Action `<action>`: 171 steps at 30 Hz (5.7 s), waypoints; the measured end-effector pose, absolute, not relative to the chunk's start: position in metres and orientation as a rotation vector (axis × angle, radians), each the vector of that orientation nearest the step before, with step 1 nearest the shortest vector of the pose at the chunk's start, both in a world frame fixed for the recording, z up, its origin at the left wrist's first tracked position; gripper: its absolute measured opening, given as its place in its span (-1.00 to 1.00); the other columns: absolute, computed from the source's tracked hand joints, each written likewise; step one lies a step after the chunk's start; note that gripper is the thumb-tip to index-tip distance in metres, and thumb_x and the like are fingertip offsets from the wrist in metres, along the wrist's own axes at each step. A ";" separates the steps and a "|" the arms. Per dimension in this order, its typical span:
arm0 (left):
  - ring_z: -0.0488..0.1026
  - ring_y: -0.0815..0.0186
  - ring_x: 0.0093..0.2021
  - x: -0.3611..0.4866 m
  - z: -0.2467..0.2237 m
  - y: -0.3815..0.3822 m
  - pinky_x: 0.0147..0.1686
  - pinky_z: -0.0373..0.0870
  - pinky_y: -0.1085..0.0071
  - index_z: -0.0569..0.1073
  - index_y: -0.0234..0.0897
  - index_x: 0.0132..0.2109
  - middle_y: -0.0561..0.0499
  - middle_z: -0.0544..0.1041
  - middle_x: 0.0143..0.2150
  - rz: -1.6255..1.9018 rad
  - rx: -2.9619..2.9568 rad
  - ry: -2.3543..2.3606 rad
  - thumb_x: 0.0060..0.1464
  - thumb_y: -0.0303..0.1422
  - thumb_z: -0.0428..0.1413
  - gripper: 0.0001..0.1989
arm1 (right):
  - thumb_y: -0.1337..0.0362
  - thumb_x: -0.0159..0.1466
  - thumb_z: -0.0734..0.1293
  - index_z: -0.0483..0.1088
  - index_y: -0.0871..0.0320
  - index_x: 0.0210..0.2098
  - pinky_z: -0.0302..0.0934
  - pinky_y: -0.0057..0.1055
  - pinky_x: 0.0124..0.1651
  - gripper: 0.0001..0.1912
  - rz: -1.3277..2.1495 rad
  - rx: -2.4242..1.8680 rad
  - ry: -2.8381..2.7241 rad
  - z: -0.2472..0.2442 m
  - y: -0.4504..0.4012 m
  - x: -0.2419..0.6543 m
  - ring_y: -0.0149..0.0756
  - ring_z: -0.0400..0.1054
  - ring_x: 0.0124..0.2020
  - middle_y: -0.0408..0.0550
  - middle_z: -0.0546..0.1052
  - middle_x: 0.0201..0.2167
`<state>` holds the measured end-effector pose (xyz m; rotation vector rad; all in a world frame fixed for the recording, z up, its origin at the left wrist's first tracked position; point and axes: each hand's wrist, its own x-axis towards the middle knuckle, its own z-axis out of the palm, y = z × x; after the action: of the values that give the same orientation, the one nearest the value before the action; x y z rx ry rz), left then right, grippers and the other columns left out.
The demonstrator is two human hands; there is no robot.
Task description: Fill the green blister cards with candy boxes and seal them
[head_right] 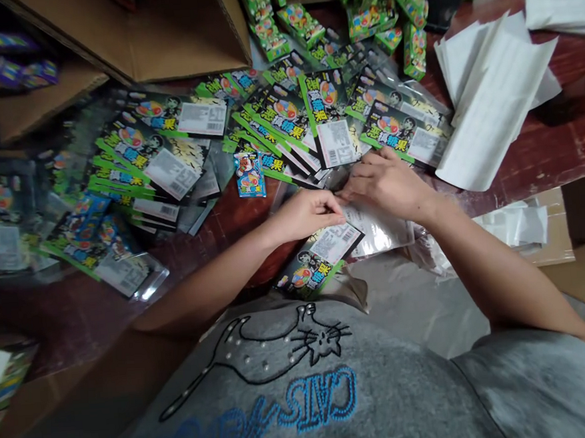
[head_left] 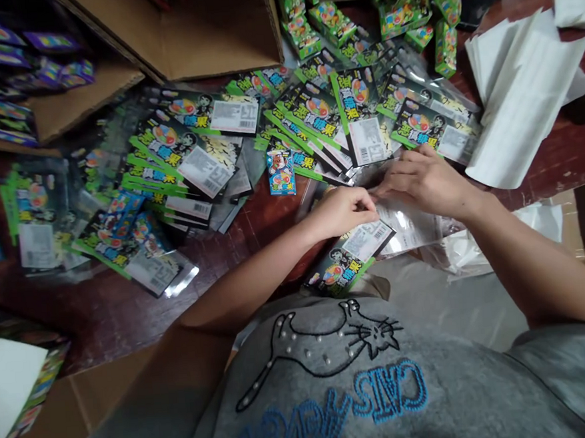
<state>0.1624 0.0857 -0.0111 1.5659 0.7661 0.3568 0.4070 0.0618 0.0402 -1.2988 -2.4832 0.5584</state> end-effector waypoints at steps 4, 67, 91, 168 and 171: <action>0.63 0.29 -0.23 0.155 -0.008 0.088 -0.12 0.60 0.30 0.59 -0.29 -0.29 -0.06 0.70 -0.25 0.387 1.528 0.785 0.11 -0.39 0.36 -0.90 | 0.03 0.48 0.38 0.66 -0.08 -0.13 0.31 0.02 0.11 -0.78 0.689 -1.393 -2.094 0.055 0.038 0.403 -0.08 0.50 -0.12 -0.08 0.64 -0.24; 0.62 0.23 0.05 -0.050 0.018 0.016 0.09 0.55 0.26 0.50 -0.19 0.02 -0.06 0.67 0.01 1.071 1.305 1.040 0.34 -0.23 0.26 -0.79 | 0.06 0.46 0.42 -0.22 -0.33 0.62 0.56 -0.07 0.17 -0.04 1.069 -1.084 -1.602 0.012 0.007 0.191 -0.18 0.57 0.02 -0.03 0.56 0.21; 0.66 0.28 -0.07 -0.051 0.040 0.023 -0.01 0.62 0.32 0.64 -0.22 -0.16 -0.05 0.71 -0.07 0.940 1.402 0.950 0.17 -0.26 0.41 -0.82 | -0.02 0.47 0.40 0.20 -0.16 0.48 0.55 -0.03 0.13 -0.35 1.224 -1.187 -1.710 0.067 0.008 0.215 -0.12 0.61 0.03 -0.04 0.66 0.04; 0.65 0.16 -0.06 -0.105 0.078 -0.067 -0.07 0.63 0.26 0.58 -0.22 0.04 -0.09 0.69 0.00 1.386 0.756 1.504 0.14 0.17 0.33 -0.41 | 0.15 0.50 0.39 0.60 0.15 0.10 0.54 -0.21 0.23 -0.71 0.229 -0.162 -2.418 0.066 -0.005 0.115 -0.21 0.65 0.06 -0.05 0.74 0.05; 0.62 0.13 0.01 -0.096 0.064 -0.039 0.09 0.56 0.21 0.56 -0.26 0.01 -0.07 0.69 -0.01 1.317 1.069 1.542 0.16 0.06 0.34 -0.49 | -0.23 0.46 0.31 0.53 0.23 0.21 0.50 0.01 0.28 -0.32 0.370 -0.270 -2.458 0.075 0.000 0.115 -0.01 0.56 0.19 0.14 0.64 0.22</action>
<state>-0.0965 -0.0389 0.0643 1.0685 1.5420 1.3174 0.1152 0.0001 0.0748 -0.2695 -2.4578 0.3695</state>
